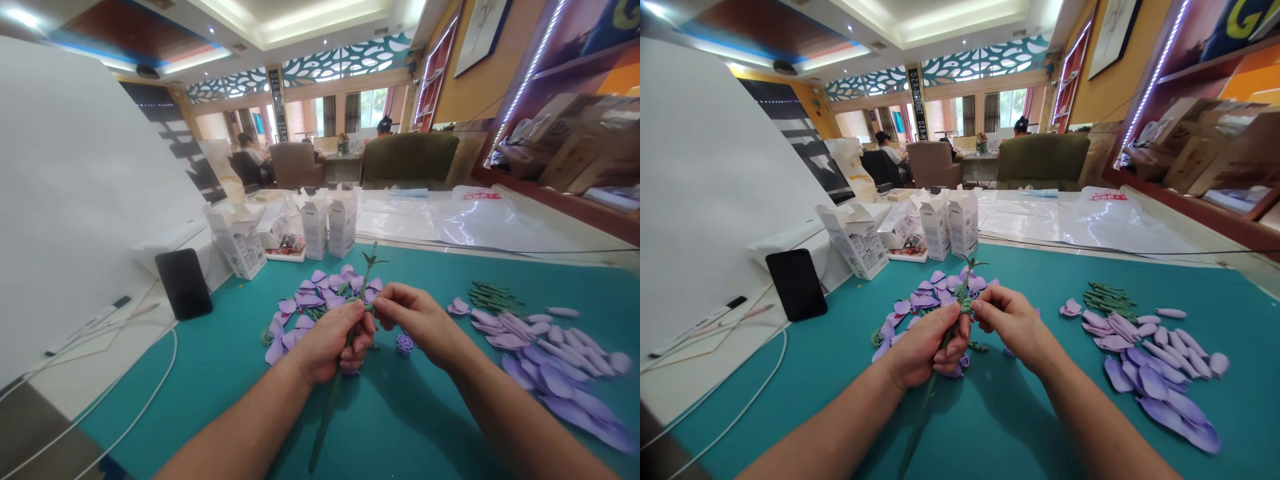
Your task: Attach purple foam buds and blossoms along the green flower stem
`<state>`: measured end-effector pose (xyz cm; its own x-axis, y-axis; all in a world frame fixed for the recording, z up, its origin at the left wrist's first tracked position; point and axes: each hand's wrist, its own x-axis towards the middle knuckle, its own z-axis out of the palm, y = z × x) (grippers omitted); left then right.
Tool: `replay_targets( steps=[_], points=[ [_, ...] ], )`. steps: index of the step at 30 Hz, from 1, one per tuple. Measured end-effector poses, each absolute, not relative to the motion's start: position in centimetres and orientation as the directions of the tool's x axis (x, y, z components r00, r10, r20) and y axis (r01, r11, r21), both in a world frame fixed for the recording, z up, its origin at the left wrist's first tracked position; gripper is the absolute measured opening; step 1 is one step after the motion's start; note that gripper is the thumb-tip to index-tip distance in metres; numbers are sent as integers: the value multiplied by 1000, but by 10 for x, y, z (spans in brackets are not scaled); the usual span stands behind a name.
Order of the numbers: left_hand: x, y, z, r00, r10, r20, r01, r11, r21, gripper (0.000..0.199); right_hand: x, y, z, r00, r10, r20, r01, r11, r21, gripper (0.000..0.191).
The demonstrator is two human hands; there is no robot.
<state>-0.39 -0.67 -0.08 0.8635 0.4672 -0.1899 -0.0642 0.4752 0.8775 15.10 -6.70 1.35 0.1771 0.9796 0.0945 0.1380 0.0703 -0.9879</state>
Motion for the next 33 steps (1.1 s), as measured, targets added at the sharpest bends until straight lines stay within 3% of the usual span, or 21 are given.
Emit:
replay_targets(
  steps=[8, 12, 14, 17, 20, 27, 33],
  points=[
    [-4, -6, 0, 854, 485, -188, -72, 468, 881, 40, 151, -67, 13, 153, 984, 90, 129, 70, -989, 43],
    [-5, -3, 1, 847, 500, -179, -92, 470, 878, 39, 168, -61, 2, 195, 975, 111, 277, 54, -959, 41],
    [-6, -2, 0, 845, 508, -167, -110, 472, 875, 38, 182, -58, -10, 269, 950, 159, 508, 0, -861, 33],
    [-6, 0, -1, 841, 517, -162, -125, 476, 870, 36, 203, -53, -26, 290, 920, 263, 850, -122, -512, 21],
    [-5, 0, -2, 840, 516, -167, -122, 479, 869, 36, 215, -51, -34, 247, 942, 229, 951, -191, -243, 25],
    [-5, -1, -1, 838, 521, -166, -125, 478, 870, 35, 217, -52, -27, 294, 952, -83, 951, -300, -77, 25],
    [-4, -1, -1, 842, 512, -170, -119, 483, 867, 36, 215, -55, -25, 337, 926, -170, 939, -345, -17, 25]
  ],
)
